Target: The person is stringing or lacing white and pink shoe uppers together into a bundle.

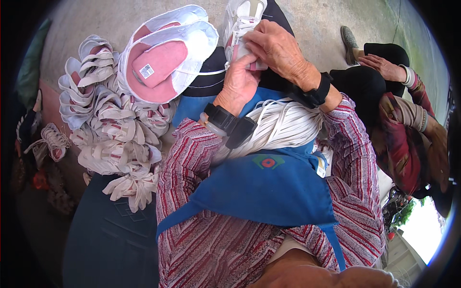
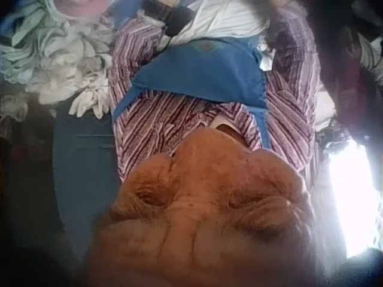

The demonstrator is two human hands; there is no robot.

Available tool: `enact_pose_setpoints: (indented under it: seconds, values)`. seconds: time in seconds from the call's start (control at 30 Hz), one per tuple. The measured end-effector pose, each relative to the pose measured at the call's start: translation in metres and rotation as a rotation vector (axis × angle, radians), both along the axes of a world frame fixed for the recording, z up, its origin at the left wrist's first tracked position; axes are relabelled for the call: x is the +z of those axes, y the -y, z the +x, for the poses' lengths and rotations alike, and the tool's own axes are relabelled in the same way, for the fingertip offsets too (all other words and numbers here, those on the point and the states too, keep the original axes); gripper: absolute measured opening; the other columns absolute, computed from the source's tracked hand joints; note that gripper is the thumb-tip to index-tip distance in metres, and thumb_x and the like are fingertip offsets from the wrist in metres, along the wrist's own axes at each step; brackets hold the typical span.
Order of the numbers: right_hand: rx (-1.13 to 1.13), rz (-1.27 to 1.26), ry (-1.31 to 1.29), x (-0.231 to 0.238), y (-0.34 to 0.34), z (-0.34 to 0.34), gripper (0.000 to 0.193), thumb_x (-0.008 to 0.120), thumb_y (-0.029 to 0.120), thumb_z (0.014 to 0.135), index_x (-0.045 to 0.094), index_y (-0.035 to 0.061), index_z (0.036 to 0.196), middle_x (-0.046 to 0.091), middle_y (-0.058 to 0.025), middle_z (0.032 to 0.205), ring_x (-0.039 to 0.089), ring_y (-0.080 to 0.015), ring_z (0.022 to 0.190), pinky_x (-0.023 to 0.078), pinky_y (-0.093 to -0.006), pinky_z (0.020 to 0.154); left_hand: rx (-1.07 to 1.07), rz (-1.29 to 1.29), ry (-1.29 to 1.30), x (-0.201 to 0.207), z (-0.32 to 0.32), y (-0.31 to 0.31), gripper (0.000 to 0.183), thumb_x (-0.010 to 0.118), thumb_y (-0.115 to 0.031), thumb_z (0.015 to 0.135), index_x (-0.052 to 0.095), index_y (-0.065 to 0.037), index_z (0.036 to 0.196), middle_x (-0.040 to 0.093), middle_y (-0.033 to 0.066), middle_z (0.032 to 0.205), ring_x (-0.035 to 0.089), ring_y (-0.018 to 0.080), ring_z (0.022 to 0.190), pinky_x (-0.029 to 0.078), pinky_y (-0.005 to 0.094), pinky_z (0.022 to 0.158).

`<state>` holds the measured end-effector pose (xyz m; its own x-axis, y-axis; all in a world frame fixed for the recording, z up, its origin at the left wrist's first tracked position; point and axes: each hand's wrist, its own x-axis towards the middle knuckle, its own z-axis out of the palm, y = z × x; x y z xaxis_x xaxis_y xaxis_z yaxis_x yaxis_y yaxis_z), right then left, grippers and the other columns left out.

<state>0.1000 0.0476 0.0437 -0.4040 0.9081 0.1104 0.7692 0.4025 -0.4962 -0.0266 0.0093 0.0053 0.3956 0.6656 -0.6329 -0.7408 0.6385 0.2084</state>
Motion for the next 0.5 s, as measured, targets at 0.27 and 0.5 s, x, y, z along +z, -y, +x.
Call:
enact_pose_setpoints:
  seconds: [0.27,0.5]
  values:
    - [0.029,-0.021,0.063,-0.007,-0.010,-0.003,0.014,0.057,0.013,0.079,0.058,0.0031,0.089,0.053,-0.0122,0.081,0.056,-0.0306,0.077,0.047,-0.0357,0.067,-0.189,0.002,-0.063,-0.004,-0.013,0.008,0.025,0.061,-0.020,0.081,0.055,-0.006,0.101,0.058,0.0055,0.095,0.055,0.0170,0.094,0.044,0.0327,0.081]
    - [0.169,-0.526,-0.640,0.065,0.014,-0.071,0.010,0.053,0.011,0.081,0.052,0.0025,0.086,0.050,-0.0120,0.073,0.055,-0.0289,0.068,0.047,-0.0359,0.065,-0.652,0.528,-0.626,0.027,-0.064,0.003,0.038,0.047,-0.039,0.090,0.057,-0.004,0.085,0.058,0.0074,0.075,0.058,0.0159,0.068,0.048,0.0271,0.062]
